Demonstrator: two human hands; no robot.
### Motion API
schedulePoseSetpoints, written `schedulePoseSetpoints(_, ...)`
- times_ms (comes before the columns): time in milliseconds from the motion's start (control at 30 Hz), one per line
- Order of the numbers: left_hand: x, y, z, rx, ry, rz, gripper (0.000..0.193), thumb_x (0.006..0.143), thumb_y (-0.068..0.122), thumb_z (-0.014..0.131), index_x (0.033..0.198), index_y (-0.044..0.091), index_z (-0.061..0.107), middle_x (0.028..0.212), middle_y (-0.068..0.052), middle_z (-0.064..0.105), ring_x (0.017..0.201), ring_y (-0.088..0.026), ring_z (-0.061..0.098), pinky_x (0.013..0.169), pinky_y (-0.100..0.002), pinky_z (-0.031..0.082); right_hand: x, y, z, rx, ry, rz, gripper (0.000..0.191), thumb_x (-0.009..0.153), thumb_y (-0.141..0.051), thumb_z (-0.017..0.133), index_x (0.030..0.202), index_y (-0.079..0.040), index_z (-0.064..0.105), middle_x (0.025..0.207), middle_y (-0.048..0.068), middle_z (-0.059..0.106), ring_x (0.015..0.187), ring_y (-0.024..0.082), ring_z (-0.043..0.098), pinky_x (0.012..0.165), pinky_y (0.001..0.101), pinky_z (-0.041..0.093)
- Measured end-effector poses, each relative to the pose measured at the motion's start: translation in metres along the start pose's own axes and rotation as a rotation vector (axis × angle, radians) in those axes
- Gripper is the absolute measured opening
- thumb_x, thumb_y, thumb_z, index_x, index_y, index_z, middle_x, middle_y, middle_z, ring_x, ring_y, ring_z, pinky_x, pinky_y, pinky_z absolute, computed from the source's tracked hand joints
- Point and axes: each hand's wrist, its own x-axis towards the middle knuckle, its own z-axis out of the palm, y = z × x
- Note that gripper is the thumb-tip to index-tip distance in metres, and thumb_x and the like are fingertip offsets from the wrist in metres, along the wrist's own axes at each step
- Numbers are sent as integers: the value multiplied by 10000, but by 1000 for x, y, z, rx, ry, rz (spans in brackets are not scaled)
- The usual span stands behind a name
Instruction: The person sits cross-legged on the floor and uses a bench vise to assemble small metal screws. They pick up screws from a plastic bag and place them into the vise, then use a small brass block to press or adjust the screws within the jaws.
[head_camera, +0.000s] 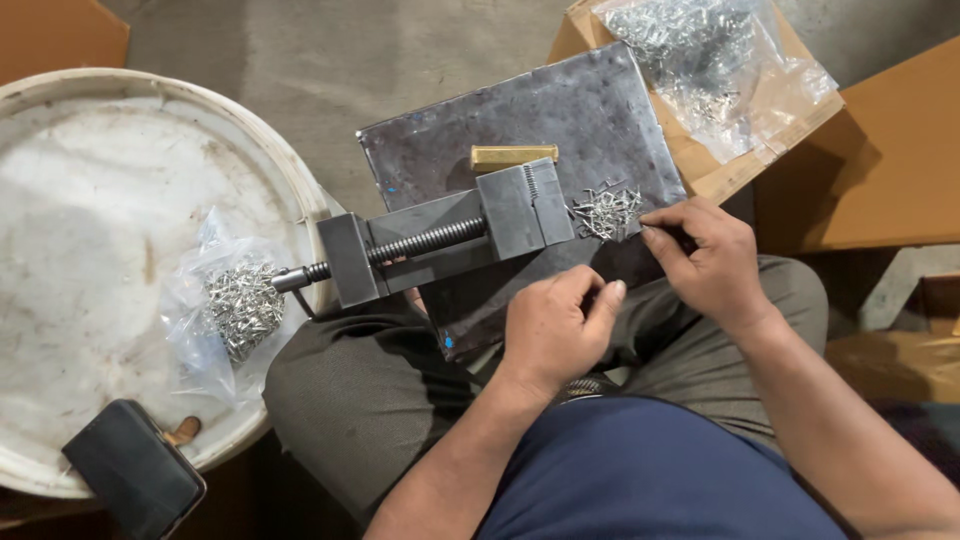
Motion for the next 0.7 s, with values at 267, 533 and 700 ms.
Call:
schedulePoseSetpoints(267, 4, -1, 4, -29, -13, -56, 209, 911, 275, 724, 884, 69, 701, 714, -83, 695, 612, -250, 684, 568, -362, 514, 5, -9, 0, -73, -24, -43, 136, 888, -96, 774, 1020, -68, 754, 931, 90, 700, 798, 264, 692, 705, 341, 542)
schedulePoseSetpoints(533, 5, -1, 2, -47, -20, -44, 200, 907, 264, 726, 897, 67, 697, 738, -75, 704, 619, -240, 687, 573, -354, 519, 14, -19, 5, -215, -50, -81, 97, 878, -154, 807, 954, -110, 766, 869, 60, 675, 776, 278, 676, 680, 375, 540)
schedulePoseSetpoints(700, 5, -6, 2, -53, -11, -31, 181, 925, 255, 708, 941, 75, 699, 777, -78, 719, 668, -251, 712, 602, -360, 538, 11, -8, 8, -129, -100, 32, 113, 886, -145, 785, 968, -80, 741, 862, 70, 662, 722, 243, 652, 653, 353, 521)
